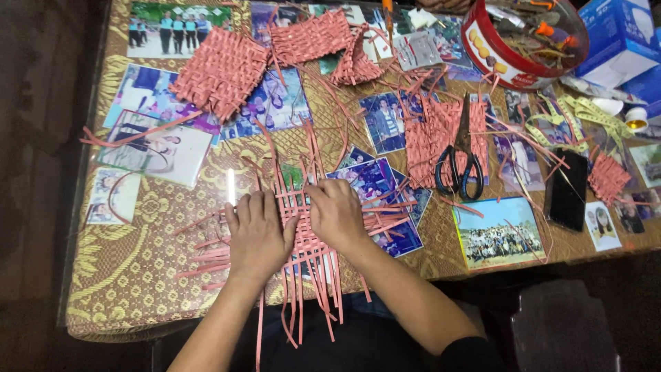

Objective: Weaving pink plastic strips into a mat on a table

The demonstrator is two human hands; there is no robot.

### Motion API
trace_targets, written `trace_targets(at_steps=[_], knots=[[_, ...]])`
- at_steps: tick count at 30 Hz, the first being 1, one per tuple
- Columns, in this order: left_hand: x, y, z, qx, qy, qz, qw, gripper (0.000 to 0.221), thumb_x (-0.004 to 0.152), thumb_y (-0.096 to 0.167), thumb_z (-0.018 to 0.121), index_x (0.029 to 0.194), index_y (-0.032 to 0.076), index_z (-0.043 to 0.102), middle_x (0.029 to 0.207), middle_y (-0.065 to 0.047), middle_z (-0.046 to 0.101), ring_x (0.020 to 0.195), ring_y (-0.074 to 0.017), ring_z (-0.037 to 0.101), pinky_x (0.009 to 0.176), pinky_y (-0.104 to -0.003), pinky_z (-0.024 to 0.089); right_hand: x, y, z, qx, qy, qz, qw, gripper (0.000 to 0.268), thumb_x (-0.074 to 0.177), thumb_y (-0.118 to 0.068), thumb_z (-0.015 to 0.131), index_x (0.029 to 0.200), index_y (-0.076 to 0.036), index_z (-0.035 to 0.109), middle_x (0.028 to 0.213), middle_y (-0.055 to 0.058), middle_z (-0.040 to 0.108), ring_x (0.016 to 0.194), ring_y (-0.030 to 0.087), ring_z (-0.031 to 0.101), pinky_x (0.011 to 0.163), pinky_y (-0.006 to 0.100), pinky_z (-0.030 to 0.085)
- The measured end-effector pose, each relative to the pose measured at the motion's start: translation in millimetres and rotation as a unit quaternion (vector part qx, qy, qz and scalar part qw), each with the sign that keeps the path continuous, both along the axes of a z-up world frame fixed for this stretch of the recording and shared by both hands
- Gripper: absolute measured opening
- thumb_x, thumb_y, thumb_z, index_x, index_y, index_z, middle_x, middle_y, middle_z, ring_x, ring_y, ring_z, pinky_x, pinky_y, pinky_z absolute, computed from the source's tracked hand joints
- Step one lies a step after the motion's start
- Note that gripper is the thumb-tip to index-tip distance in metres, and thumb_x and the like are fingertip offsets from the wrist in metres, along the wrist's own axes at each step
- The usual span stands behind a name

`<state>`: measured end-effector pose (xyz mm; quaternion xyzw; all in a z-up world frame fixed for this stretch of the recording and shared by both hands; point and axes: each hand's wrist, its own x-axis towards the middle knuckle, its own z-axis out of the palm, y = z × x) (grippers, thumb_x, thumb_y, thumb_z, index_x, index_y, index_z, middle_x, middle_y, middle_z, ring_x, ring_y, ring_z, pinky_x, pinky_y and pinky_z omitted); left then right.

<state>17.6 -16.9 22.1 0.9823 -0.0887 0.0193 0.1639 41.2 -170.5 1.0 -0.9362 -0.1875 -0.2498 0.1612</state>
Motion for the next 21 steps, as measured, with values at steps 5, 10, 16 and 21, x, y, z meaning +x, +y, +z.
trace_targets(at_steps=[5, 10, 16, 21], knots=[[0.5, -0.1, -3.8, 0.017, -0.029, 0.0, 0.999, 0.064, 0.081, 0.055, 0.034, 0.118, 0.002, 0.042, 0.112, -0.014, 0.042, 0.114, -0.0294, 0.032, 0.097, -0.052, 0.018, 2.1, -2.2, -7.5, -0.001, 0.001, -0.006, 1.0, 0.017, 0.071, -0.016, 0.049, 0.084, -0.02, 0.059, 0.076, 0.0, 0.05, 0.077, 0.022, 0.052, 0.063, 0.032, 0.041], [0.3, 0.3, -9.7, 0.022, -0.033, 0.007, 0.999, 0.06, 0.08, 0.053, 0.038, 0.114, 0.004, 0.044, 0.112, -0.014, 0.042, 0.115, -0.0289, 0.032, 0.098, -0.051, 0.015, 1.2, -0.4, -4.5, 0.018, -0.006, 0.002, 1.0, 0.013, 0.07, -0.014, 0.052, 0.08, -0.017, 0.058, 0.078, 0.001, 0.051, 0.077, 0.023, 0.052, 0.063, 0.033, 0.041], [0.1, 1.6, -26.6, 0.02, -0.037, 0.017, 0.999, 0.056, 0.079, 0.054, 0.039, 0.107, 0.006, 0.045, 0.11, -0.013, 0.043, 0.113, -0.0281, 0.033, 0.099, -0.05, 0.011, 0.1, 0.2, -6.0, 0.008, -0.014, 0.003, 1.0, 0.013, 0.069, -0.015, 0.052, 0.08, -0.019, 0.057, 0.076, -0.002, 0.05, 0.078, 0.02, 0.05, 0.063, 0.032, 0.039], [-0.7, 2.7, -27.7, 0.037, -0.088, 0.014, 0.995, 0.048, 0.075, 0.051, 0.043, 0.096, 0.008, 0.047, 0.1, -0.011, 0.045, 0.107, -0.027, 0.038, 0.099, -0.049, 0.01, -0.5, -0.9, -9.3, -0.003, -0.024, 0.008, 1.0, 0.016, 0.063, -0.013, 0.05, 0.076, -0.019, 0.056, 0.073, -0.002, 0.049, 0.076, 0.019, 0.05, 0.064, 0.031, 0.037]])
